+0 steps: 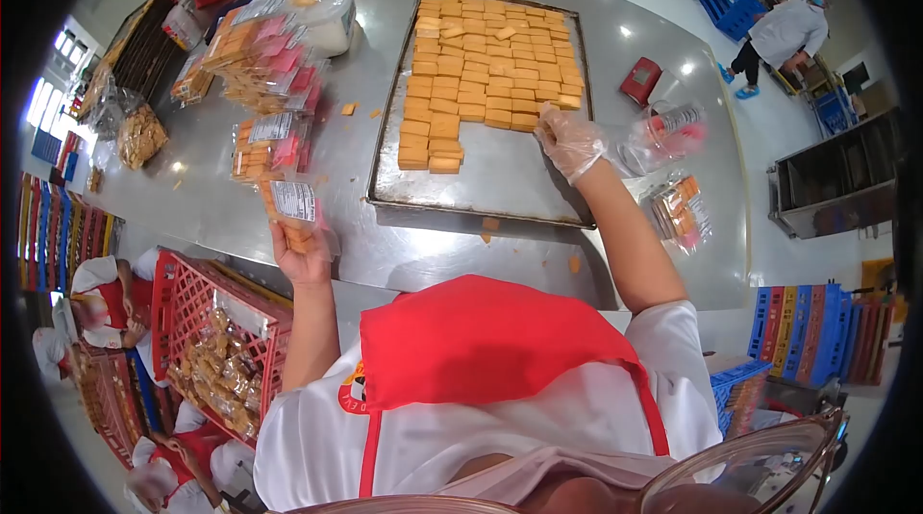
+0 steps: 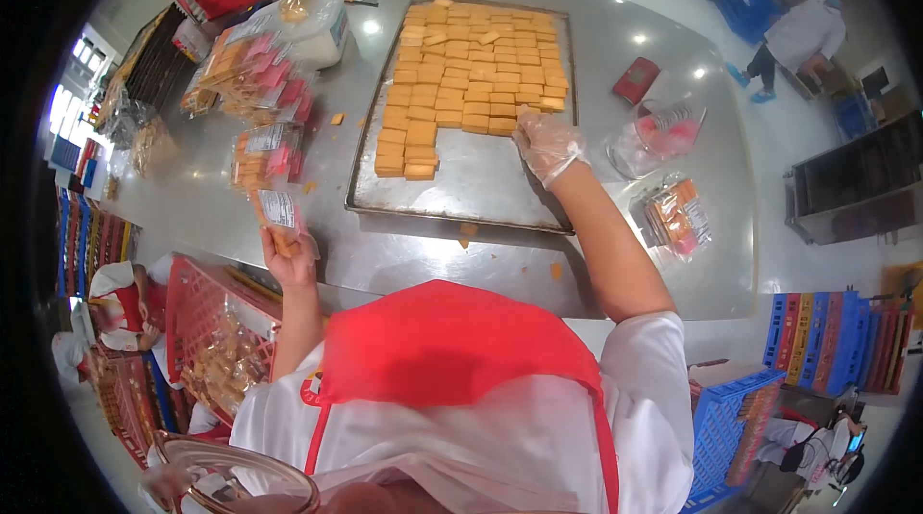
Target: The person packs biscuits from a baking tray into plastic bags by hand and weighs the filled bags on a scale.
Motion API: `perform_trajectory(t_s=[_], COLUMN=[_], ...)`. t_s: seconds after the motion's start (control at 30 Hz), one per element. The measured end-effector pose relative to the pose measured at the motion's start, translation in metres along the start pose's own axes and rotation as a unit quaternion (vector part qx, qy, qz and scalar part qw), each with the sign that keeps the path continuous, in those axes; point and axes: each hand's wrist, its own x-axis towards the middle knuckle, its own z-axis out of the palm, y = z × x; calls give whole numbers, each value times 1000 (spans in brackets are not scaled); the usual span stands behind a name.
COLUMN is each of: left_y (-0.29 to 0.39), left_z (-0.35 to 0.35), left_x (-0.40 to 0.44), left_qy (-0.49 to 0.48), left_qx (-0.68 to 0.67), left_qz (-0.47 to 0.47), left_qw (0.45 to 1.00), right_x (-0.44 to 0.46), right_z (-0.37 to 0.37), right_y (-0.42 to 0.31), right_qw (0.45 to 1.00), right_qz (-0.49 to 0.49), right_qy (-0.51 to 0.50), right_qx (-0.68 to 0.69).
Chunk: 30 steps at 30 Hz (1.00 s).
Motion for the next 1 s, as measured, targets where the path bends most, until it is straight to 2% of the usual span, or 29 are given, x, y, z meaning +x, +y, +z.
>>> perform_trajectory(t_s=[0.03,0.13,0.2,0.27,0.3,0.4,0.5,0.6,0.7,0.8,0.93,1.0], left_y=[0,-6,-15,-9,-4,4,-8,-10,-8,-2,-8,-15], left_z=[-2,7,20,9,2,-13,-2,5,4,-6,2,13], left_x=[-4,-8,-9,-11,-12,-10,-6,-5,-6,-8,-11,-8], left_qy=[17,57,77,43,25,69,41,6,33,89,53,60], left_qx=[14,58,90,76,69,39,58,50,56,64,77,98], left_qz=[7,26,42,-4,-26,-31,-7,-38,-35,6,-18,-13], left_qw=[1000,996,992,996,997,996,997,998,997,994,995,993], right_x=[3,7,0,-11,-18,-33,-22,3,21,14,-8,-14], right_z=[1,-9,-32,-37,-31,-30,-37,-35,-18,-18,-21,-12], right_y=[2,20,22,34,35,33,30,26,19,14,14,16], right_qw=[1000,979,989,988,987,981,994,995,995,997,996,993], right_qz=[5,-20,-3,9,-23,-90,-56,-12,-27,-30,28,-22], right_qy=[-12,37,-17,-96,-92,-106,-84,-30,14,5,-35,-17], right_qx=[5,199,150,119,129,137,34,92,91,64,83,118])
